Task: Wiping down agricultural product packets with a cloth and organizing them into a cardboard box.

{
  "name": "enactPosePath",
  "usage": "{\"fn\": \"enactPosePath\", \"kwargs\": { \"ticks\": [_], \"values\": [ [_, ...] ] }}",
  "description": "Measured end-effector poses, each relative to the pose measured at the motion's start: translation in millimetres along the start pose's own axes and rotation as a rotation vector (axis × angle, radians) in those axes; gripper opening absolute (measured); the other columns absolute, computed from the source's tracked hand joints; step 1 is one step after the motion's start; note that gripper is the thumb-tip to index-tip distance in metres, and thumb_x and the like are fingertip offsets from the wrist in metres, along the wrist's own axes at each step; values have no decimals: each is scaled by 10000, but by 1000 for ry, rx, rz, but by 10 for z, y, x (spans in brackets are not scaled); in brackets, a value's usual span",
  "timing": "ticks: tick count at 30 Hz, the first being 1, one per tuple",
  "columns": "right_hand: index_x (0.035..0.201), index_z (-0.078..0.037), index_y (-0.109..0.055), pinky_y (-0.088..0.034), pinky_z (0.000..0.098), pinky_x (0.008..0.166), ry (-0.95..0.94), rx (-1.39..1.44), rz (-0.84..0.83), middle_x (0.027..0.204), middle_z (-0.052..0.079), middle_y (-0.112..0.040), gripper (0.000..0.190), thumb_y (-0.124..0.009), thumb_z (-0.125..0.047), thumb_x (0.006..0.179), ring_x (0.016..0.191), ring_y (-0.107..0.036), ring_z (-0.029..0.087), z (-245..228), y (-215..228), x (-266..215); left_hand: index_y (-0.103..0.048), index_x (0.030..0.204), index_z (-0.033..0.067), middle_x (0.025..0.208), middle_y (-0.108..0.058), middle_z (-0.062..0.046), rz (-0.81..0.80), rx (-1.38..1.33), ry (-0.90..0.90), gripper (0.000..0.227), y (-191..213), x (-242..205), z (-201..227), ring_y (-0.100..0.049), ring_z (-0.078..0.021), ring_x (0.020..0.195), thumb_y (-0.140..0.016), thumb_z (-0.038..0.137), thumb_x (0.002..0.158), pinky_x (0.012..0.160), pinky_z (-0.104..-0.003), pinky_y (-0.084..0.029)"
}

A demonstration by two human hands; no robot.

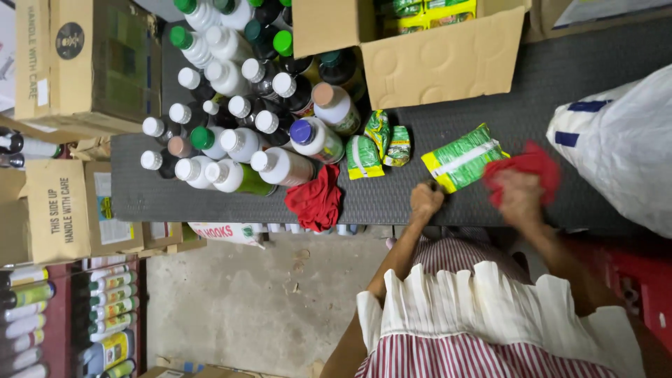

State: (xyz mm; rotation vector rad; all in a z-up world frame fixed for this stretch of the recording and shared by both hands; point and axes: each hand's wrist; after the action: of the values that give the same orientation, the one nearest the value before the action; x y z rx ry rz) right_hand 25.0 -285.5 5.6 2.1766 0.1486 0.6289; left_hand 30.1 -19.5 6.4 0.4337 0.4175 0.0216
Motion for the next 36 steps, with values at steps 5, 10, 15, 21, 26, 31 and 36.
{"fn": "enactPosePath", "kwargs": {
  "ticks": [5,10,15,21,26,31,36],
  "values": [
    [1182,-80,-737,-494,478,1011,-189,-97,126,1264,121,-705,337,-642,-21,864,1139,-641,340,-560,295,872,-652,1069,-12,956,-720,-299,240,131,-58,382,-29,222,47,-693,-494,907,-706,344,943,798,-551,-540],
    [1158,-178,-762,-337,699,896,-158,-268,-171,1359,86,-612,350,-706,-222,815,1263,-500,362,-950,-385,1261,-589,1091,-34,987,-700,-313,337,121,57,477,-210,613,-162,-677,-520,938,-795,265,781,818,-560,-530],
    [1314,-266,-724,-320,684,1061,-30,-398,-113,1470,-20,-588,387,-621,-218,943,1399,-483,276,-492,-547,1194,-674,1007,13,978,-747,-266,415,39,75,322,-184,625,-143,-723,-450,938,-774,157,736,874,-502,-561],
    [1285,-241,-741,-386,651,941,-162,-302,-37,1421,9,-625,335,-658,-223,961,1310,-504,314,116,-148,1340,-629,1060,35,937,-744,-224,410,-8,21,354,-171,508,33,-723,-425,898,-782,143,760,832,-510,-553],
    [1254,-159,-738,-488,503,961,-342,-140,-123,1233,122,-696,264,-646,-219,1014,1143,-622,355,854,-103,897,-546,1226,47,1034,-702,-233,309,308,-165,429,95,534,334,-682,-473,913,-745,89,848,810,-572,-529],
    [1279,-95,-714,-517,455,943,-728,170,-20,1135,203,-713,318,-628,-253,1016,1070,-691,398,567,567,691,-559,1199,79,1166,-606,-179,305,486,-361,580,328,373,1047,-647,-409,1015,-745,80,650,794,-519,-553],
    [1253,-107,-692,-508,464,1045,-208,-14,155,1274,126,-686,266,-658,-203,1007,1165,-638,354,265,131,814,-634,1384,237,1159,-607,-75,108,840,-728,508,-255,355,762,-622,-280,1076,-615,126,889,873,-485,-511]
  ]
}}
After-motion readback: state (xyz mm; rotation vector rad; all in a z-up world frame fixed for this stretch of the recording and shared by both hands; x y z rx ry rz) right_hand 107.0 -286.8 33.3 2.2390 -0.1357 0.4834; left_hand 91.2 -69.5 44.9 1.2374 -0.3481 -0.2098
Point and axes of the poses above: each hand's wrist, its own x-axis towards the middle knuckle, its own y-axis out of the back of the hand, z = x × y
